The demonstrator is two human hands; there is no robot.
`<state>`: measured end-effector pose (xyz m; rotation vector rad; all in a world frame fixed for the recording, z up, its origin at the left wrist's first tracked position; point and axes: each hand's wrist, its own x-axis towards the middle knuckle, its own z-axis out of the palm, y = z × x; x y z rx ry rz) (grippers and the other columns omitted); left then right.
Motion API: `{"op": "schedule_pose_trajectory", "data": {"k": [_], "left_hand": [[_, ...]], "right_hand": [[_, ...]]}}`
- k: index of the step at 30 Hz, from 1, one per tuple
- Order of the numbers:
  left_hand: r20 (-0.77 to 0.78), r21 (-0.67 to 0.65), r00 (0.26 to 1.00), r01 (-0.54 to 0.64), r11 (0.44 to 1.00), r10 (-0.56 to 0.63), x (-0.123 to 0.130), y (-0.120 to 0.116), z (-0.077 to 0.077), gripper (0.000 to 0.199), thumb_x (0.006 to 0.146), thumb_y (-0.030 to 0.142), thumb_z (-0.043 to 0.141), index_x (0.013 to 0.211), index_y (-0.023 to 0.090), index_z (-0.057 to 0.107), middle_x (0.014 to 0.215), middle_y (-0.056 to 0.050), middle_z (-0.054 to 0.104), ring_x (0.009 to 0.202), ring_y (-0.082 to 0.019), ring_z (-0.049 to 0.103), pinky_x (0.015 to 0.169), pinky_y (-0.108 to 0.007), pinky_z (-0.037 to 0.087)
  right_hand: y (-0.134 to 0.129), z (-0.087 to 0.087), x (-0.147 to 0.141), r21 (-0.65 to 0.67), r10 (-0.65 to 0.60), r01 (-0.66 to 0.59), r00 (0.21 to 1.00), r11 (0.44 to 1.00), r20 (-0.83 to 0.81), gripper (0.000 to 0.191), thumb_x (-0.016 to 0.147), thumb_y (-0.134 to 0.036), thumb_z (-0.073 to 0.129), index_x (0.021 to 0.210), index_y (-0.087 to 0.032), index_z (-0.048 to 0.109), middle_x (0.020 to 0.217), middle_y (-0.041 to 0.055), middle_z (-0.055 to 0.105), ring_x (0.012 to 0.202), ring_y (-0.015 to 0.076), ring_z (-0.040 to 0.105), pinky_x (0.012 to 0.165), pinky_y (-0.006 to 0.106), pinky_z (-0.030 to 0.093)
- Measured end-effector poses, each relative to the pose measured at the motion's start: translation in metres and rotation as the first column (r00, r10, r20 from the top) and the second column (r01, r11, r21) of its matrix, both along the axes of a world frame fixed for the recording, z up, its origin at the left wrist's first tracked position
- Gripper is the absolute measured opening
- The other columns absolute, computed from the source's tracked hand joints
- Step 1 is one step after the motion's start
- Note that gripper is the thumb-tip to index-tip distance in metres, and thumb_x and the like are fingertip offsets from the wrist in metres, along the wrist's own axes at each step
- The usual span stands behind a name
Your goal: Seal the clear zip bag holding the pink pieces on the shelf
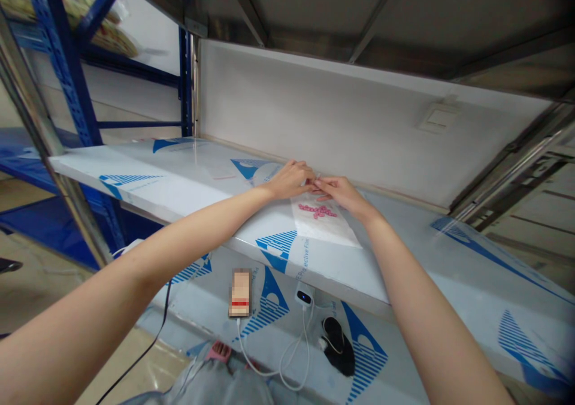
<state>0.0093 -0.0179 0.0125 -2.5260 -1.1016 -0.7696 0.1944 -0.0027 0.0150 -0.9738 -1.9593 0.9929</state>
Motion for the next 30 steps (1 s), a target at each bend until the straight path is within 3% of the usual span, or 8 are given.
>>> {"op": "schedule_pose_trajectory", "data": {"k": [7, 14, 25, 30], "left_hand": [[0.059, -0.04, 0.998, -0.013, 0.999, 0.015, 0.0, 0.003, 0.0, 0.012, 0.093, 0.024, 0.059, 0.093, 0.016, 0.068, 0.094, -0.006, 0.07, 0.099, -0.021, 0.058, 0.092, -0.034, 0.034], [0.092, -0.043, 0.993, 0.075, 0.996, -0.07, -0.002, 0.004, 0.0, 0.014, 0.092, 0.029, 0.063, 0.091, 0.016, 0.07, 0.093, -0.006, 0.072, 0.094, -0.02, 0.06, 0.089, -0.034, 0.035], [0.118, -0.018, 0.984, 0.133, 0.991, -0.13, -0.002, 0.013, -0.003, 0.018, 0.096, 0.02, 0.052, 0.093, 0.017, 0.07, 0.095, -0.006, 0.072, 0.091, -0.018, 0.062, 0.084, -0.031, 0.039], [0.142, -0.021, 0.985, 0.106, 0.994, -0.102, -0.002, 0.011, -0.002, 0.017, 0.094, 0.024, 0.054, 0.094, 0.016, 0.07, 0.096, -0.006, 0.072, 0.091, -0.018, 0.062, 0.086, -0.032, 0.039]], "right_hand": [[0.002, 0.0, 0.003, 0.026, 0.017, -0.018, 1.0, 0.999, 0.026, 0.039, 0.074, -0.053, 0.077, 0.092, -0.018, 0.077, 0.102, 0.0098, 0.074, 0.092, 0.0228, 0.069, 0.075, 0.032, 0.058], [0.004, 0.0, 0.007, 0.057, 0.057, -0.06, 0.997, 0.997, 0.055, 0.046, 0.068, -0.062, 0.076, 0.081, -0.018, 0.078, 0.096, 0.0089, 0.074, 0.09, 0.0228, 0.069, 0.071, 0.03, 0.058], [-0.001, 0.006, 0.005, 0.023, -0.012, 0.01, 0.996, 1.0, 0.091, 0.029, 0.078, -0.045, 0.074, 0.089, -0.018, 0.078, 0.106, 0.0108, 0.073, 0.096, 0.0264, 0.07, 0.077, 0.037, 0.059], [-0.006, 0.006, 0.005, 0.038, -0.004, 0.002, 0.998, 0.999, 0.061, 0.034, 0.08, -0.05, 0.072, 0.092, -0.019, 0.077, 0.108, 0.0112, 0.073, 0.097, 0.025, 0.07, 0.077, 0.034, 0.058]]}}
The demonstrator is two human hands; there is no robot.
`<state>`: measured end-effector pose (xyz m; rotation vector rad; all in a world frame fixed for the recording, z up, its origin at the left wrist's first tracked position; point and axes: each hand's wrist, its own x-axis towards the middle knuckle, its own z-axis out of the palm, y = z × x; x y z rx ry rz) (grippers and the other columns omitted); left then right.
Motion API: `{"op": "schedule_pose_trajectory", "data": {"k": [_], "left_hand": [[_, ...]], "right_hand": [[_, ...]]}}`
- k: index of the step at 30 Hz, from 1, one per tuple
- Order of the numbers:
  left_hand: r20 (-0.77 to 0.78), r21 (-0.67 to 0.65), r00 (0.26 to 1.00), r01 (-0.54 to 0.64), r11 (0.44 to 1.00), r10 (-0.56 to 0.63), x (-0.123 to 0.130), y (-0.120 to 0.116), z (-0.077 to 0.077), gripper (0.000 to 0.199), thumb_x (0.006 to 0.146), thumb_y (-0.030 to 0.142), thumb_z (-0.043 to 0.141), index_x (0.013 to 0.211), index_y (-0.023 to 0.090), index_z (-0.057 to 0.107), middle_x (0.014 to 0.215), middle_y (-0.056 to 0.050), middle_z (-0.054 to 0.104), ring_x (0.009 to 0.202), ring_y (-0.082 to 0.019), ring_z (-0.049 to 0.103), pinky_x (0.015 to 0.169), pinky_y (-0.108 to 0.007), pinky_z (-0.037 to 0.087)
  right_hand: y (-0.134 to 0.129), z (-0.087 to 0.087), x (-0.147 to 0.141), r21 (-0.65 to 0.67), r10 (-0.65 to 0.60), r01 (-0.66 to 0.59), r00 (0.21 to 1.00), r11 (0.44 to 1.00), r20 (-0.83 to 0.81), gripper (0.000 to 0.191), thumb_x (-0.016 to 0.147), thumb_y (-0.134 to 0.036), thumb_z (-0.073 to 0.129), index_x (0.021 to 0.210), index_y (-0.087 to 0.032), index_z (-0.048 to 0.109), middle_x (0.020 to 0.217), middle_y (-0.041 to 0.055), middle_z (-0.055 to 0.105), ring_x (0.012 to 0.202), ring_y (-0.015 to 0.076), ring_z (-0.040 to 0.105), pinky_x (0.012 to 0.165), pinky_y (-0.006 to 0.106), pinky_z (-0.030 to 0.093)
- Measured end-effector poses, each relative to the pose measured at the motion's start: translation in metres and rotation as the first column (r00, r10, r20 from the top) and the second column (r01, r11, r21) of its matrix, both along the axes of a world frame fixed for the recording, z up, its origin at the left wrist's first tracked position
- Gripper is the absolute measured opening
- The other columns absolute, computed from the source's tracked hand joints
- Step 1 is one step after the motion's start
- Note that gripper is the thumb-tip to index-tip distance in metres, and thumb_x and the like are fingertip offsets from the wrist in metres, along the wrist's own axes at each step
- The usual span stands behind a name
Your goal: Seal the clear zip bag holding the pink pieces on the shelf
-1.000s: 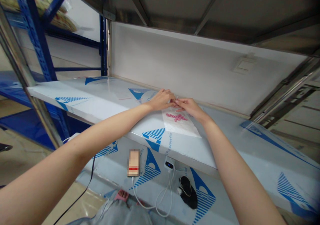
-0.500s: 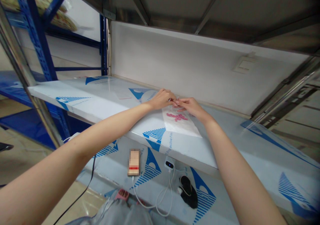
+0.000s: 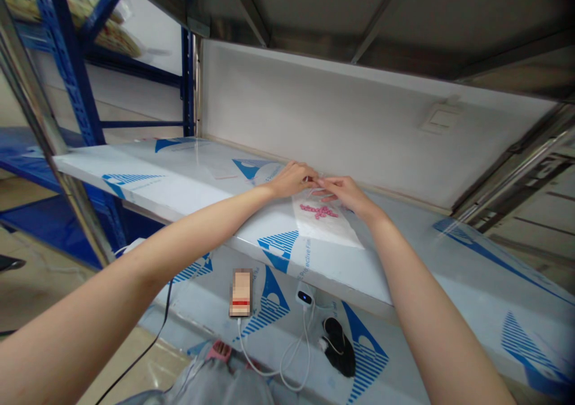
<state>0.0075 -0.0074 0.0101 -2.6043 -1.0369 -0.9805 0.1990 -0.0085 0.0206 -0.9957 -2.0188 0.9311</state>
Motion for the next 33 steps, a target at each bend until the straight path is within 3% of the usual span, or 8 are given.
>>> {"op": "schedule_pose_trajectory", "data": {"k": [7, 14, 22, 29, 33], "left_hand": [[-0.026, -0.003, 0.999, -0.029, 1.0, 0.029, 0.001, -0.004, 0.002, 0.015, 0.09, 0.022, 0.059, 0.081, 0.014, 0.067, 0.082, -0.005, 0.07, 0.08, -0.017, 0.061, 0.081, -0.031, 0.038], [-0.035, -0.064, 0.998, 0.055, 0.996, -0.057, -0.001, -0.007, 0.004, 0.019, 0.095, 0.022, 0.05, 0.092, 0.017, 0.069, 0.094, -0.005, 0.072, 0.088, -0.016, 0.064, 0.079, -0.028, 0.04], [-0.081, -0.096, 0.997, -0.001, 0.995, -0.007, 0.002, -0.008, 0.006, 0.023, 0.098, 0.023, 0.044, 0.094, 0.018, 0.066, 0.096, -0.004, 0.071, 0.087, -0.016, 0.062, 0.08, -0.03, 0.039], [-0.206, 0.041, 0.968, -0.139, 0.989, 0.145, 0.002, -0.017, 0.008, 0.022, 0.097, 0.024, 0.046, 0.094, 0.014, 0.066, 0.094, -0.009, 0.069, 0.095, -0.022, 0.06, 0.09, -0.036, 0.036], [-0.242, 0.078, 0.961, -0.121, 0.99, 0.136, 0.001, -0.011, 0.005, 0.024, 0.098, 0.021, 0.046, 0.099, 0.015, 0.068, 0.092, -0.009, 0.069, 0.097, -0.022, 0.06, 0.091, -0.035, 0.035]], "right_hand": [[0.006, -0.004, 0.001, 0.009, -0.02, 0.02, 1.0, 1.0, -0.007, 0.044, 0.073, -0.059, 0.075, 0.089, -0.017, 0.078, 0.103, 0.012, 0.074, 0.092, 0.0262, 0.07, 0.073, 0.035, 0.059], [0.005, -0.003, 0.004, 0.003, -0.039, 0.039, 0.999, 0.999, 0.001, 0.033, 0.075, -0.05, 0.075, 0.087, -0.019, 0.079, 0.109, 0.0105, 0.073, 0.092, 0.0256, 0.071, 0.073, 0.033, 0.058], [0.003, 0.0, 0.003, -0.001, -0.079, 0.079, 0.997, 0.997, 0.014, 0.02, 0.084, -0.035, 0.069, 0.088, -0.018, 0.078, 0.108, 0.0101, 0.073, 0.082, 0.0213, 0.072, 0.072, 0.03, 0.057], [0.002, 0.003, 0.001, -0.02, -0.166, 0.166, 0.986, 0.986, -0.029, 0.016, 0.089, -0.028, 0.066, 0.087, -0.015, 0.076, 0.103, 0.0115, 0.074, 0.077, 0.0203, 0.072, 0.069, 0.028, 0.055], [0.003, 0.002, 0.002, -0.008, -0.168, 0.168, 0.985, 0.986, -0.032, 0.019, 0.088, -0.032, 0.068, 0.088, -0.016, 0.077, 0.106, 0.0127, 0.073, 0.078, 0.0206, 0.072, 0.07, 0.028, 0.055]]}}
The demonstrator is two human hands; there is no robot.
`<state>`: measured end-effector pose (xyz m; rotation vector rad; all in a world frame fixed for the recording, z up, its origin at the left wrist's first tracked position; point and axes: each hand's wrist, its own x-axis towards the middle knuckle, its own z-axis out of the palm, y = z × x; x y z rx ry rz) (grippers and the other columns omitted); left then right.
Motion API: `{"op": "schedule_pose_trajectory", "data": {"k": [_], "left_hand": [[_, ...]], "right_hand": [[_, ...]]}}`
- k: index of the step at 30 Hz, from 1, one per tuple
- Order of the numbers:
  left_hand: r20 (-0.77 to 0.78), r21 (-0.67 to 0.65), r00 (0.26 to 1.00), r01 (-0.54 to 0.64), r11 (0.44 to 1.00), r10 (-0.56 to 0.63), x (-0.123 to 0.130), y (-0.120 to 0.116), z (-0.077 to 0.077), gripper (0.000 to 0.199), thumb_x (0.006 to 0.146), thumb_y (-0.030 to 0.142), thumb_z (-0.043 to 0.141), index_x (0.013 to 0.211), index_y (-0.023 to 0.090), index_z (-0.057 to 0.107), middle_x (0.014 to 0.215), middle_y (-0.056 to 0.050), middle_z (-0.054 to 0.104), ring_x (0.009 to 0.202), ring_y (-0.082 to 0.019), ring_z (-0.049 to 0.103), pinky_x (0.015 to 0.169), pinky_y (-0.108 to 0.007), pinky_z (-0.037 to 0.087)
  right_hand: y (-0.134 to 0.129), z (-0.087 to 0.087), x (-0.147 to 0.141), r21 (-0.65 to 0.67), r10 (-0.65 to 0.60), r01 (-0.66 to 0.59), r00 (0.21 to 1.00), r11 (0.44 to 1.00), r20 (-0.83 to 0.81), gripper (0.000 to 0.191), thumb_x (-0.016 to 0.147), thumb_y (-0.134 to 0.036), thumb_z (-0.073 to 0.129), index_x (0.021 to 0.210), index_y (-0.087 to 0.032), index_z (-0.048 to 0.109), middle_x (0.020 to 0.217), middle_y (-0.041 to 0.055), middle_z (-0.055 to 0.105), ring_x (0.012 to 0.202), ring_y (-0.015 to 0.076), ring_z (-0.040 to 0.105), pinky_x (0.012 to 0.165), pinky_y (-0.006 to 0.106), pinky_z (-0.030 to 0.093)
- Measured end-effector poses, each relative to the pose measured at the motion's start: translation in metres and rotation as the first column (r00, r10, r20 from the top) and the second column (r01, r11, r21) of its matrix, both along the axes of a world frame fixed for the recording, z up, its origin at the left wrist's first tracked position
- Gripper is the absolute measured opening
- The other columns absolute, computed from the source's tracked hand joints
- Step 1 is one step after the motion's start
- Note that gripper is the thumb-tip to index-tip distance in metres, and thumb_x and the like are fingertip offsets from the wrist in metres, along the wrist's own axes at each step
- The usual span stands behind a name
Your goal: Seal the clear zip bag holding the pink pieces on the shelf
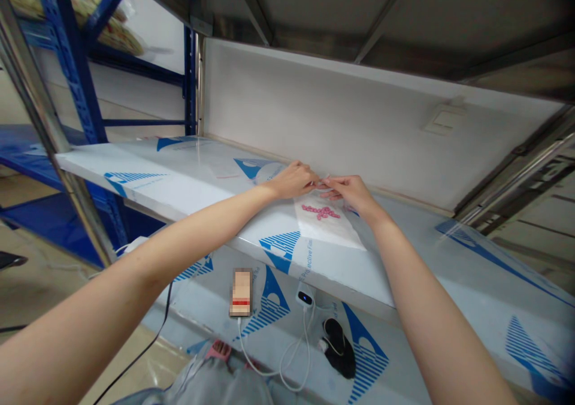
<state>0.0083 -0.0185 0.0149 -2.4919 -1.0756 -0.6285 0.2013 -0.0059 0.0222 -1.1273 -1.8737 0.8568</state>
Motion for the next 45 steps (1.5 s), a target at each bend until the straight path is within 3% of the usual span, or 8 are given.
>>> {"op": "schedule_pose_trajectory", "data": {"k": [7, 13, 23, 29, 35, 40, 45], "left_hand": [[0.118, -0.047, 0.993, -0.007, 0.999, 0.012, 0.0, 0.003, 0.0, 0.021, 0.095, 0.027, 0.052, 0.088, 0.015, 0.069, 0.083, -0.006, 0.067, 0.089, -0.021, 0.059, 0.089, -0.034, 0.035], [0.114, -0.09, 0.993, 0.032, 0.995, -0.022, 0.001, 0.001, 0.001, 0.021, 0.094, 0.031, 0.056, 0.083, 0.015, 0.064, 0.082, -0.004, 0.066, 0.086, -0.019, 0.058, 0.088, -0.033, 0.034], [0.166, -0.128, 0.984, 0.089, 0.988, -0.067, 0.0, 0.002, 0.001, 0.024, 0.099, 0.022, 0.044, 0.085, 0.017, 0.064, 0.078, -0.002, 0.067, 0.072, -0.015, 0.057, 0.073, -0.028, 0.035], [0.176, -0.04, 0.984, 0.012, 0.999, -0.004, 0.004, -0.002, 0.002, 0.025, 0.096, 0.026, 0.049, 0.08, 0.016, 0.065, 0.074, -0.004, 0.065, 0.073, -0.017, 0.057, 0.079, -0.031, 0.036], [0.171, 0.143, 0.984, -0.079, 0.987, 0.054, 0.012, -0.005, 0.0, 0.025, 0.094, 0.029, 0.049, 0.078, 0.016, 0.065, 0.076, -0.009, 0.065, 0.09, -0.024, 0.056, 0.088, -0.039, 0.034], [0.184, 0.206, 0.979, -0.129, 0.97, 0.091, 0.016, -0.006, -0.003, 0.025, 0.092, 0.029, 0.047, 0.081, 0.016, 0.066, 0.079, -0.011, 0.068, 0.094, -0.028, 0.055, 0.089, -0.043, 0.033], [0.31, 0.189, 0.928, -0.272, 0.943, 0.205, 0.009, -0.004, 0.0, 0.022, 0.088, 0.024, 0.046, 0.079, 0.015, 0.065, 0.076, -0.011, 0.066, 0.088, -0.026, 0.057, 0.087, -0.042, 0.035]], "right_hand": [[0.002, -0.004, 0.001, 0.044, 0.026, -0.03, 0.996, 0.999, 0.09, 0.021, 0.084, -0.035, 0.071, 0.091, -0.017, 0.078, 0.102, 0.0104, 0.074, 0.079, 0.0192, 0.071, 0.063, 0.024, 0.052], [0.006, -0.007, 0.0, 0.056, 0.016, -0.025, 0.99, 0.998, 0.142, 0.026, 0.082, -0.04, 0.072, 0.088, -0.016, 0.078, 0.087, 0.0094, 0.075, 0.074, 0.021, 0.072, 0.058, 0.024, 0.05], [-0.003, 0.002, -0.002, -0.004, 0.083, -0.083, 0.992, 0.997, 0.094, 0.022, 0.082, -0.039, 0.073, 0.086, -0.018, 0.078, 0.105, 0.0103, 0.074, 0.078, 0.0198, 0.072, 0.065, 0.026, 0.055], [0.0, 0.0, -0.002, 0.04, 0.01, -0.015, 0.994, 0.999, 0.106, 0.017, 0.086, -0.025, 0.063, 0.083, -0.017, 0.077, 0.098, 0.0101, 0.075, 0.072, 0.0192, 0.071, 0.064, 0.027, 0.054], [0.002, 0.0, -0.007, 0.185, -0.033, 0.018, 0.996, 0.982, 0.079, 0.018, 0.081, -0.025, 0.06, 0.079, -0.017, 0.076, 0.087, 0.0089, 0.075, 0.065, 0.0189, 0.07, 0.062, 0.027, 0.053], [0.003, -0.001, -0.006, 0.201, -0.045, 0.025, 0.995, 0.979, 0.093, 0.019, 0.079, -0.027, 0.059, 0.079, -0.015, 0.075, 0.082, 0.0093, 0.074, 0.063, 0.0195, 0.069, 0.063, 0.028, 0.054], [0.002, 0.0, 0.001, 0.157, -0.06, 0.054, 0.998, 0.986, 0.032, 0.018, 0.081, -0.025, 0.061, 0.08, -0.013, 0.074, 0.084, 0.0114, 0.074, 0.057, 0.0159, 0.066, 0.06, 0.027, 0.055]]}}
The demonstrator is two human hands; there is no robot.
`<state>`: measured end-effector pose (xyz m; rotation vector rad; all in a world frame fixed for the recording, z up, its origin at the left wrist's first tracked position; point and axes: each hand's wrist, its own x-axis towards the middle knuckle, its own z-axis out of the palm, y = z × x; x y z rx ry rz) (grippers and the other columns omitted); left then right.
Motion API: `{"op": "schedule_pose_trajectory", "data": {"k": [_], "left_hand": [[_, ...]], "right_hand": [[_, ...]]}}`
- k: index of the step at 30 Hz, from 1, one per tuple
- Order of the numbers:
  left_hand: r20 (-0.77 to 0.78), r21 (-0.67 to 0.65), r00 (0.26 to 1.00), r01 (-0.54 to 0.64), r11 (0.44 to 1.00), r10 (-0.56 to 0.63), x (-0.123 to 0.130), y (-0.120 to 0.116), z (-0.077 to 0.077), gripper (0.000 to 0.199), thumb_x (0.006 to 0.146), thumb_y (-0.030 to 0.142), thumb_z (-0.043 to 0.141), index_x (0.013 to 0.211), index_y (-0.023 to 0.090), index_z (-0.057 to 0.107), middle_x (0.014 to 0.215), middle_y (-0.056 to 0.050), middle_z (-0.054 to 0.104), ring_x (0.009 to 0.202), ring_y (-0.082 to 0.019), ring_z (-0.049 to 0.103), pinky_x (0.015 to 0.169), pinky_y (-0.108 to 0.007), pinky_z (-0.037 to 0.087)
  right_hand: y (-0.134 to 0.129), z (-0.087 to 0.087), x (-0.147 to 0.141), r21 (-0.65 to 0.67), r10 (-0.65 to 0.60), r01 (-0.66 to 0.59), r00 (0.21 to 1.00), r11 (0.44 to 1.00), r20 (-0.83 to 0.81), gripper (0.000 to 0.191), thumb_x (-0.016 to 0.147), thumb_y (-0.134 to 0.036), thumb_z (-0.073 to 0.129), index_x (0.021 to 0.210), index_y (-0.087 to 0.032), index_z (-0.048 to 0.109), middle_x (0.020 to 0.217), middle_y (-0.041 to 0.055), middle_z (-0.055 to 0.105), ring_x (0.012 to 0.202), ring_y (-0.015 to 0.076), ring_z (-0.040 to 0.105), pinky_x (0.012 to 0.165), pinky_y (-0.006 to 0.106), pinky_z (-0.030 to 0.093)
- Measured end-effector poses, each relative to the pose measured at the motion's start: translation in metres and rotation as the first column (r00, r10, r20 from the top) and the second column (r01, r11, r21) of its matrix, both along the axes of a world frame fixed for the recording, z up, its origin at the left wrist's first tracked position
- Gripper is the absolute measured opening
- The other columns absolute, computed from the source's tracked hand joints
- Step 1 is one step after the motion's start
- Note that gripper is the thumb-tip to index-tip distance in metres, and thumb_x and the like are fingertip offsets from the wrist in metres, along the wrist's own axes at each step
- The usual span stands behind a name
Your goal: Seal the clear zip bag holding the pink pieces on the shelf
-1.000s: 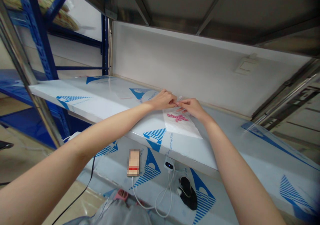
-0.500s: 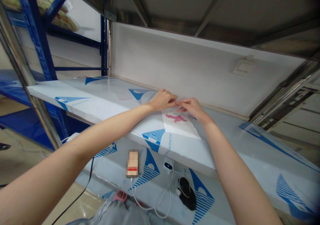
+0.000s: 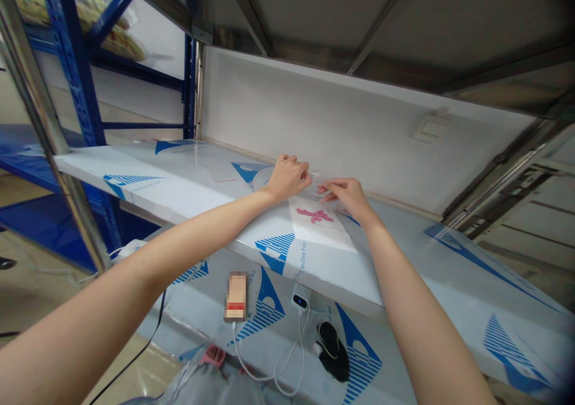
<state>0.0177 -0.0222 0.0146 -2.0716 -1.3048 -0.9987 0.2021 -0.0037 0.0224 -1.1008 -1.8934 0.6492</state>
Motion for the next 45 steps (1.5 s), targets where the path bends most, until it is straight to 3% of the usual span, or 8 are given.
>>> {"op": "schedule_pose_trajectory", "data": {"k": [3, 7, 11, 16, 27, 33, 39, 45], "left_hand": [[-0.032, 0.015, 0.999, 0.04, 0.999, -0.04, -0.003, -0.002, 0.0, 0.019, 0.088, 0.024, 0.047, 0.082, 0.015, 0.063, 0.081, -0.011, 0.066, 0.093, -0.027, 0.057, 0.089, -0.042, 0.036], [-0.122, 0.109, 0.983, 0.154, 0.982, -0.14, -0.006, -0.006, -0.002, 0.033, 0.085, 0.027, 0.052, 0.115, 0.014, 0.056, 0.124, -0.014, 0.059, 0.114, -0.028, 0.05, 0.099, -0.043, 0.033], [-0.276, 0.021, 0.928, 0.265, 0.964, -0.249, -0.01, -0.001, -0.007, 0.047, 0.09, 0.035, 0.051, 0.134, 0.019, 0.042, 0.148, -0.012, 0.041, 0.132, -0.026, 0.039, 0.111, -0.041, 0.026], [-0.336, -0.03, 0.902, 0.278, 0.96, -0.272, -0.014, 0.008, -0.008, 0.062, 0.092, 0.054, 0.052, 0.141, 0.02, 0.035, 0.147, -0.012, 0.045, 0.137, -0.023, 0.038, 0.12, -0.045, 0.013], [-0.389, -0.039, 0.876, 0.295, 0.955, -0.286, -0.012, 0.002, 0.001, 0.056, 0.097, 0.046, 0.048, 0.142, 0.016, 0.038, 0.149, -0.012, 0.045, 0.148, -0.024, 0.024, 0.122, -0.051, -0.002], [-0.362, -0.062, 0.886, 0.287, 0.956, -0.29, -0.009, 0.003, -0.002, 0.063, 0.096, 0.051, 0.05, 0.144, 0.013, 0.036, 0.142, -0.016, 0.051, 0.134, -0.024, 0.046, 0.123, -0.048, 0.004], [-0.345, -0.028, 0.902, 0.267, 0.963, -0.26, -0.007, 0.003, -0.003, 0.066, 0.092, 0.053, 0.055, 0.141, 0.012, 0.039, 0.134, -0.015, 0.055, 0.127, -0.026, 0.049, 0.12, -0.046, 0.016], [-0.335, 0.019, 0.923, 0.21, 0.977, -0.192, -0.007, 0.0, -0.002, 0.062, 0.093, 0.053, 0.054, 0.138, 0.012, 0.043, 0.128, -0.016, 0.057, 0.12, -0.028, 0.052, 0.103, -0.041, 0.033]], "right_hand": [[0.0, -0.002, 0.0, 0.002, 0.014, -0.014, 0.999, 1.0, -0.051, 0.015, 0.08, -0.02, 0.06, 0.076, -0.012, 0.073, 0.079, 0.01, 0.074, 0.054, 0.0144, 0.065, 0.056, 0.024, 0.054], [0.002, -0.007, -0.002, 0.022, 0.033, -0.032, 0.998, 0.999, -0.057, 0.015, 0.077, -0.013, 0.058, 0.072, -0.013, 0.072, 0.073, 0.0069, 0.072, 0.055, 0.0136, 0.064, 0.056, 0.023, 0.054], [0.001, -0.006, -0.002, 0.033, 0.046, -0.046, 0.999, 0.998, -0.009, 0.017, 0.077, -0.014, 0.057, 0.069, -0.014, 0.072, 0.075, 0.0067, 0.073, 0.055, 0.0145, 0.065, 0.057, 0.024, 0.053], [-0.007, -0.001, -0.006, 0.001, 0.021, -0.021, 1.0, 1.0, -0.01, 0.015, 0.076, -0.015, 0.058, 0.065, -0.014, 0.069, 0.071, 0.0069, 0.071, 0.053, 0.0138, 0.063, 0.056, 0.024, 0.052], [-0.003, -0.006, -0.003, 0.028, 0.15, -0.148, 0.985, 0.989, -0.083, 0.03, 0.069, -0.045, 0.072, 0.07, -0.016, 0.067, 0.074, 0.0066, 0.068, 0.057, 0.0143, 0.061, 0.058, 0.027, 0.054], [0.0, -0.006, -0.003, 0.005, 0.151, -0.151, 0.985, 0.989, -0.083, 0.034, 0.062, -0.048, 0.075, 0.066, -0.017, 0.062, 0.068, 0.0036, 0.063, 0.056, 0.0133, 0.058, 0.056, 0.026, 0.052], [0.006, -0.009, 0.0, 0.036, 0.16, -0.159, 0.986, 0.987, -0.054, 0.017, 0.066, -0.034, 0.063, 0.067, -0.018, 0.059, 0.065, 0.0012, 0.06, 0.05, 0.0133, 0.059, 0.053, 0.027, 0.052], [0.004, -0.01, -0.002, 0.051, 0.123, -0.121, 0.992, 0.991, -0.035, 0.014, 0.071, -0.032, 0.06, 0.075, -0.019, 0.059, 0.06, -0.0006, 0.059, 0.049, 0.015, 0.06, 0.05, 0.026, 0.05]]}}
